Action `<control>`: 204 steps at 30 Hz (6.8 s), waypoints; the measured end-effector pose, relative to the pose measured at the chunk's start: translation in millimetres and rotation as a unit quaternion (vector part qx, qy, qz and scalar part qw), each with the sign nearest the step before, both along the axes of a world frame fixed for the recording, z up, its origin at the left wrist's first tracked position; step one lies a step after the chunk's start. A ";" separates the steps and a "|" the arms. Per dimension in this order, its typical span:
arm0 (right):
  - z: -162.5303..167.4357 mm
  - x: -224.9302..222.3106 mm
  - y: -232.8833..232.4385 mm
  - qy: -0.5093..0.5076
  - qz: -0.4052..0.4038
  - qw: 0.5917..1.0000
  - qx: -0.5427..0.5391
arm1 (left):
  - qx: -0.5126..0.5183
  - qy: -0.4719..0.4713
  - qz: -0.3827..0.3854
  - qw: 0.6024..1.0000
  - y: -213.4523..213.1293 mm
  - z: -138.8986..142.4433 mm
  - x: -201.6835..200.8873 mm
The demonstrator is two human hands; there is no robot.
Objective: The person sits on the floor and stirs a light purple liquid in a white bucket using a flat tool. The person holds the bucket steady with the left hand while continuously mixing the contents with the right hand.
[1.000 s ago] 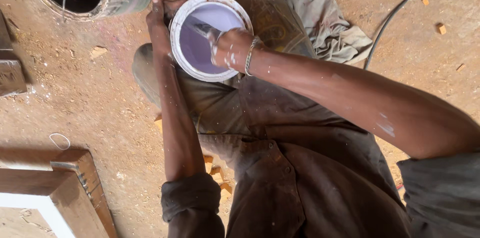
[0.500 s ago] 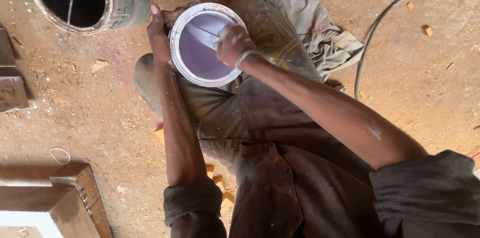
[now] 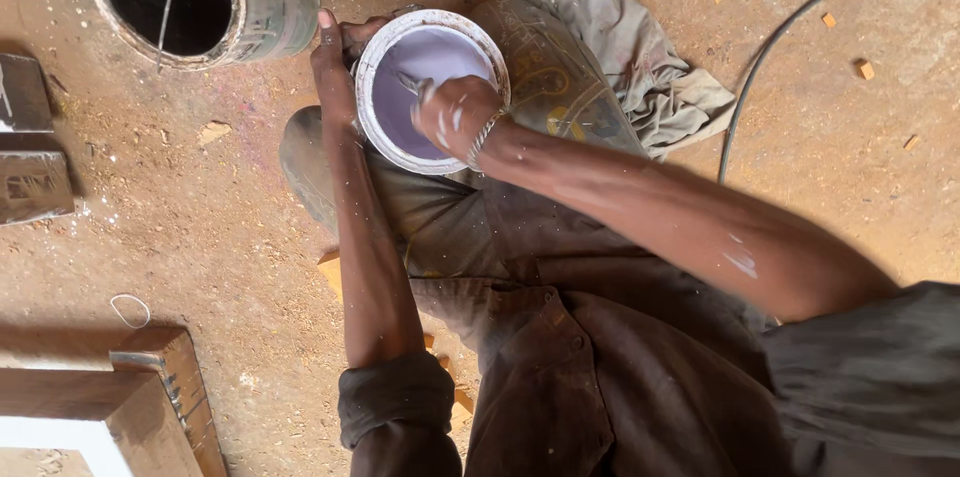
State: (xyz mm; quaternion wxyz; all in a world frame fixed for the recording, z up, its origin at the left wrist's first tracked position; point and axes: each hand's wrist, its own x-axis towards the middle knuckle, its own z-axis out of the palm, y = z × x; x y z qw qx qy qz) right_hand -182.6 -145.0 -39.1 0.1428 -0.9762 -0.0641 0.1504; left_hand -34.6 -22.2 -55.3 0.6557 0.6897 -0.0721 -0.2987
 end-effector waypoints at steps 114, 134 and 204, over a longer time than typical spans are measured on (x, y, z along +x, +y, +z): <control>-45.6 31.2 -42.8 -0.019 -0.205 0.959 0.197 | 0.033 -0.020 -0.003 0.999 -12.8 7.4 2.6; -33.5 42.2 -90.3 -0.134 0.262 0.955 0.044 | 0.010 -0.007 -0.027 1.000 -28.6 9.8 7.9; -34.1 12.9 -49.6 -0.092 0.232 0.968 -0.002 | 0.028 -0.013 -0.179 0.983 -53.5 5.0 20.6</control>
